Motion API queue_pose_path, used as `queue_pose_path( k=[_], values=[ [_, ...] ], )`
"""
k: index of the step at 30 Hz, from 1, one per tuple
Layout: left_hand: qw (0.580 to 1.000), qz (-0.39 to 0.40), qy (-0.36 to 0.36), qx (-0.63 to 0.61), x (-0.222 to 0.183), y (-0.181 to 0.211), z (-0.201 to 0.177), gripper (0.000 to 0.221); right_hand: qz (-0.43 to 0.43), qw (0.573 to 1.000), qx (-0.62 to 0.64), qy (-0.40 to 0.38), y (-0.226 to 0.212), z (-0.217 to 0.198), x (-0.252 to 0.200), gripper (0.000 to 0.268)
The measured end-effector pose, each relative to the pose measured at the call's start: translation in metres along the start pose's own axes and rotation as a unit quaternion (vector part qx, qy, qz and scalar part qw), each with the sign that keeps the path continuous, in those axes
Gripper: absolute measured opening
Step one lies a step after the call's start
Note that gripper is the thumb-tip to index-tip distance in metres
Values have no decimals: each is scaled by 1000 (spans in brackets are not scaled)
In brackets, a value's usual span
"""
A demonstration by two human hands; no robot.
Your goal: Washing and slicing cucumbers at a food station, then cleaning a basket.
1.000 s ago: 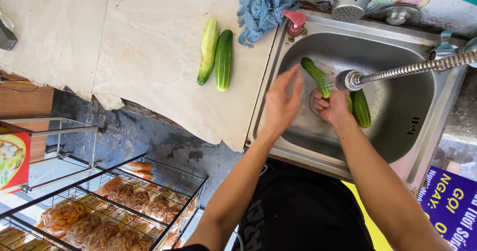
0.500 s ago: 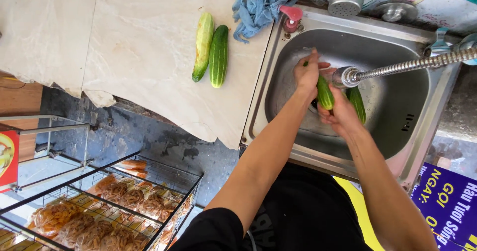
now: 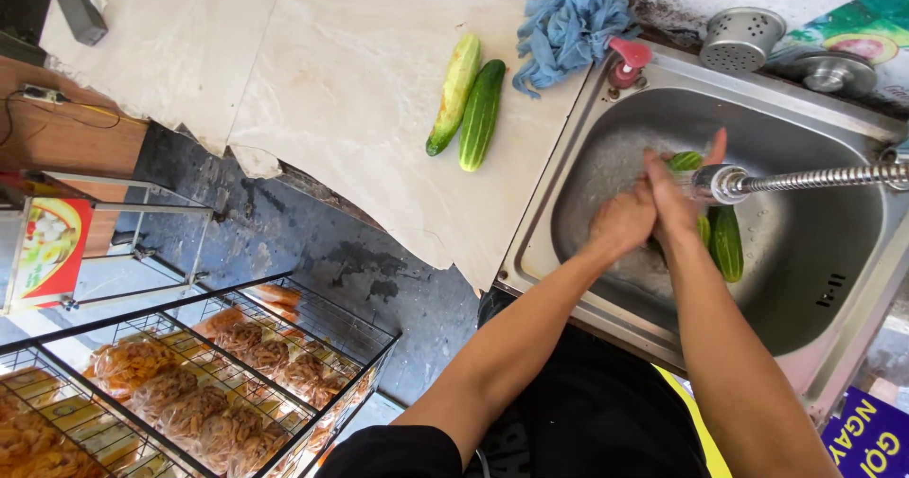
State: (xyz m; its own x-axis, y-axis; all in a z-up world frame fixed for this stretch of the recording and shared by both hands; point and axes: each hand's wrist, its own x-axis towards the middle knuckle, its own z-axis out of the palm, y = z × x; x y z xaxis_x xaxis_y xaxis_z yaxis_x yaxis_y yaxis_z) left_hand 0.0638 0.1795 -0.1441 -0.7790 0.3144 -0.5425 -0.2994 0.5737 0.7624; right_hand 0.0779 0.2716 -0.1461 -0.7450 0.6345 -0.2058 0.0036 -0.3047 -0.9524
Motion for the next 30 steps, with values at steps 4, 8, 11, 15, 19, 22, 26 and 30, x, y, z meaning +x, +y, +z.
queue_pose_path(
  k=[4,8,11,15,19,22,26,30],
  values=[
    [993,29,-28,114,-69,49,-40,75,92,995,3,43,72,-37,66,55],
    [926,-148,-178,-298,-46,45,-32,71,195,975,108,-19,138,-75,99,65],
    [934,-67,-104,-335,-8,19,3,79,57,996,-12,-63,88,-47,56,59],
    [905,-109,-129,-390,24,-2,20,76,-56,962,-240,-118,9,-23,-17,63],
    [806,-82,-177,-559,37,4,29,66,-42,873,-470,-123,-39,-28,-61,65],
    [855,-74,-151,-490,60,-12,35,56,-19,849,-511,-138,-92,-24,-76,53],
    [908,67,-182,-371,84,-32,25,52,176,917,-325,-151,-85,-80,-45,36],
    [886,-93,-352,-287,39,7,8,41,92,982,-166,-14,-1,-103,13,37]
  ],
)
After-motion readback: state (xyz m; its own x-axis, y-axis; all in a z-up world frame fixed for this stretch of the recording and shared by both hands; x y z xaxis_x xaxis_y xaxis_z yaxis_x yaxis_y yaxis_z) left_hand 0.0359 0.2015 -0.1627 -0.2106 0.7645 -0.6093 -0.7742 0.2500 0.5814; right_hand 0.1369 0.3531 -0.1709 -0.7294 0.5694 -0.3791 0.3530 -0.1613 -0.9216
